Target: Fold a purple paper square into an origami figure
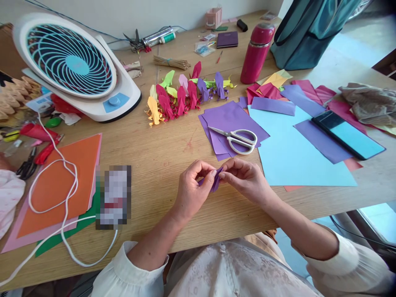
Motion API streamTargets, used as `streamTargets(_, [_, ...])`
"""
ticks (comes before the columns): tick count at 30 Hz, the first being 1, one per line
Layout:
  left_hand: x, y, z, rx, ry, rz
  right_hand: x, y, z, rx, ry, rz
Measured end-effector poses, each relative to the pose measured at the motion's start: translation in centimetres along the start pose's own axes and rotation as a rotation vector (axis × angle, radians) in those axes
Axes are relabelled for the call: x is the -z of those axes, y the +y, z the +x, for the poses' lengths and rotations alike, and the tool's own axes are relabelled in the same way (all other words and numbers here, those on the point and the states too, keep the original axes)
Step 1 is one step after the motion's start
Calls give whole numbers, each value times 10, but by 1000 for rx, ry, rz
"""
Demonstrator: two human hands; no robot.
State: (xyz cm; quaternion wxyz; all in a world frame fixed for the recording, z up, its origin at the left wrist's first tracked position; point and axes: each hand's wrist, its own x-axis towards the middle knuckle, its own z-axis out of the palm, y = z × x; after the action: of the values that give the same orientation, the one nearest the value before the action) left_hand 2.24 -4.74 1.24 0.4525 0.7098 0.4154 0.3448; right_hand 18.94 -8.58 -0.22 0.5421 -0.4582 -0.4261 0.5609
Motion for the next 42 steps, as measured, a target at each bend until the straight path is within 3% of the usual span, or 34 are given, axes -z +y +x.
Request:
streamTargets(14, [5, 3, 4, 96, -41, -80, -3, 4, -1, -43, -7, -17])
streamTargets(26, [1, 1, 1, -276, 38, 205, -4, 0, -2, 106, 3, -49])
streamTargets(34, [1, -4, 0, -142, 33, 103, 7, -4, -2, 196, 153, -61])
streamTargets(42, [9, -4, 3, -178, 85, 113, 5, -1, -3, 199, 136, -117])
